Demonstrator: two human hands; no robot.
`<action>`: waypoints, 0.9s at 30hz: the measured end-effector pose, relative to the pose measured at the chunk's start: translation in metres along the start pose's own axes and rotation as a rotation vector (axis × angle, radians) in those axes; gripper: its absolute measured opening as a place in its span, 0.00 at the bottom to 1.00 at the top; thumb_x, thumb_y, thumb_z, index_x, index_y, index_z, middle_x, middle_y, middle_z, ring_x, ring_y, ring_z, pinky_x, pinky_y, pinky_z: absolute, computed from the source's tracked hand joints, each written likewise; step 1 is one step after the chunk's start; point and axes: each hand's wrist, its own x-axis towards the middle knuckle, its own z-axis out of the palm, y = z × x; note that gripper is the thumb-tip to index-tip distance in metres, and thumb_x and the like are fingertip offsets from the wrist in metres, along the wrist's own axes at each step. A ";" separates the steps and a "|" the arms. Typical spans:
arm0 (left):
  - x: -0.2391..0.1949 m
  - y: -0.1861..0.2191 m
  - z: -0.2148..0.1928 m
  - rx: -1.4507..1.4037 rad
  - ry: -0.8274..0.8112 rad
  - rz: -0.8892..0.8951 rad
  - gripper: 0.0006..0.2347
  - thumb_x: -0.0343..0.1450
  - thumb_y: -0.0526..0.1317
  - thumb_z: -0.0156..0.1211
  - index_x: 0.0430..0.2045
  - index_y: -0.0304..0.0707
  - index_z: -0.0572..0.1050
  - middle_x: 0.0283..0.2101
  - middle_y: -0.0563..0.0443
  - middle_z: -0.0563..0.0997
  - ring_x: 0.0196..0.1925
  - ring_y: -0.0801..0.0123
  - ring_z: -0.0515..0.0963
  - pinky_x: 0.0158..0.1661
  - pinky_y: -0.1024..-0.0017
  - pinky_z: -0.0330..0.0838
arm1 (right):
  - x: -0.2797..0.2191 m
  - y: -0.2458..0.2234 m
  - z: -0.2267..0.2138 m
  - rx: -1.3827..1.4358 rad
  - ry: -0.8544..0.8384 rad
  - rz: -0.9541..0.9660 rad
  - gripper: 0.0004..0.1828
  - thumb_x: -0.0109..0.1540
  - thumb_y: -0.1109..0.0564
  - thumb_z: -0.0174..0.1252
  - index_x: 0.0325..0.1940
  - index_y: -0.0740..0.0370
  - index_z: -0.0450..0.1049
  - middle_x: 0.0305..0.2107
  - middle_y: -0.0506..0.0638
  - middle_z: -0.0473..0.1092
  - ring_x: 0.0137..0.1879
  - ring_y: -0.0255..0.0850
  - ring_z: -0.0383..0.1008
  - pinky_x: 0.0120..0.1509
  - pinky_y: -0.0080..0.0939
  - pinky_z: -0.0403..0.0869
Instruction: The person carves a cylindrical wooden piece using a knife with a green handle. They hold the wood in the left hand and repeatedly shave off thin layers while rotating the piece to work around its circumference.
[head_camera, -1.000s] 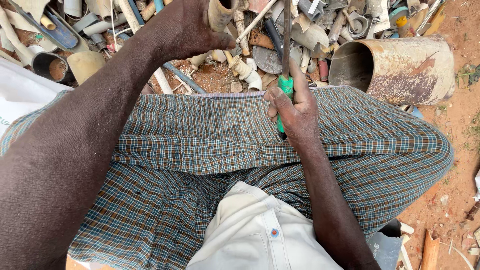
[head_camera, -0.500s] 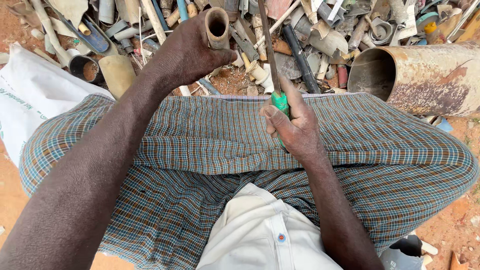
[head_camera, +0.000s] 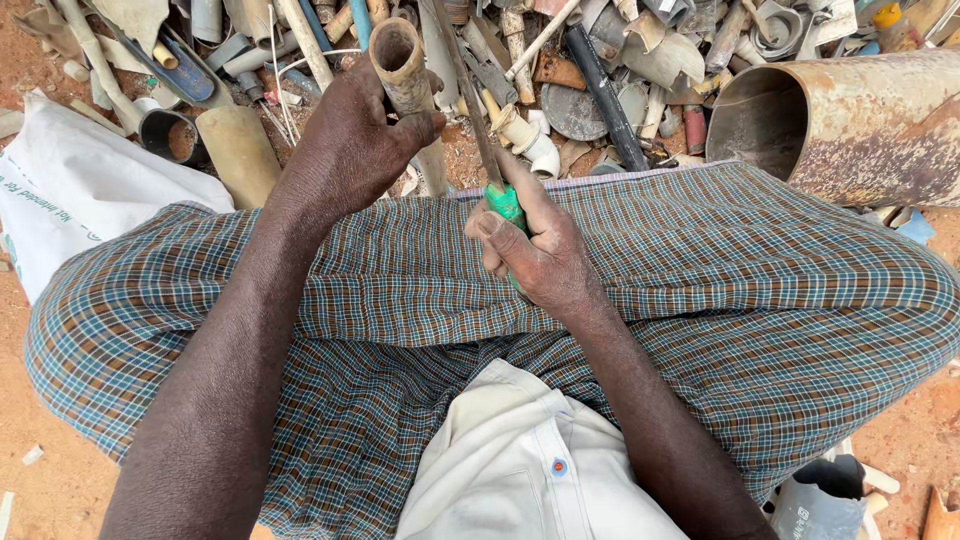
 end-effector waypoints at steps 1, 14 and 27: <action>0.001 -0.001 -0.001 -0.020 0.002 0.012 0.17 0.74 0.44 0.68 0.54 0.37 0.74 0.47 0.42 0.84 0.51 0.61 0.85 0.52 0.57 0.78 | 0.001 0.001 -0.001 0.041 0.008 0.007 0.40 0.72 0.46 0.51 0.82 0.64 0.45 0.40 0.51 0.74 0.34 0.30 0.73 0.37 0.34 0.78; -0.004 -0.023 0.005 -0.018 0.074 0.072 0.23 0.74 0.47 0.71 0.59 0.36 0.71 0.53 0.41 0.81 0.57 0.58 0.81 0.55 0.56 0.76 | 0.016 0.025 -0.002 0.133 0.065 0.103 0.43 0.71 0.43 0.52 0.83 0.61 0.43 0.38 0.51 0.74 0.32 0.29 0.73 0.32 0.32 0.77; -0.010 -0.005 -0.003 0.024 0.068 0.114 0.30 0.79 0.68 0.42 0.54 0.39 0.74 0.40 0.45 0.80 0.45 0.64 0.83 0.43 0.62 0.79 | 0.022 0.040 0.023 0.234 -0.037 0.186 0.40 0.71 0.46 0.50 0.83 0.57 0.43 0.36 0.50 0.73 0.30 0.28 0.71 0.29 0.31 0.75</action>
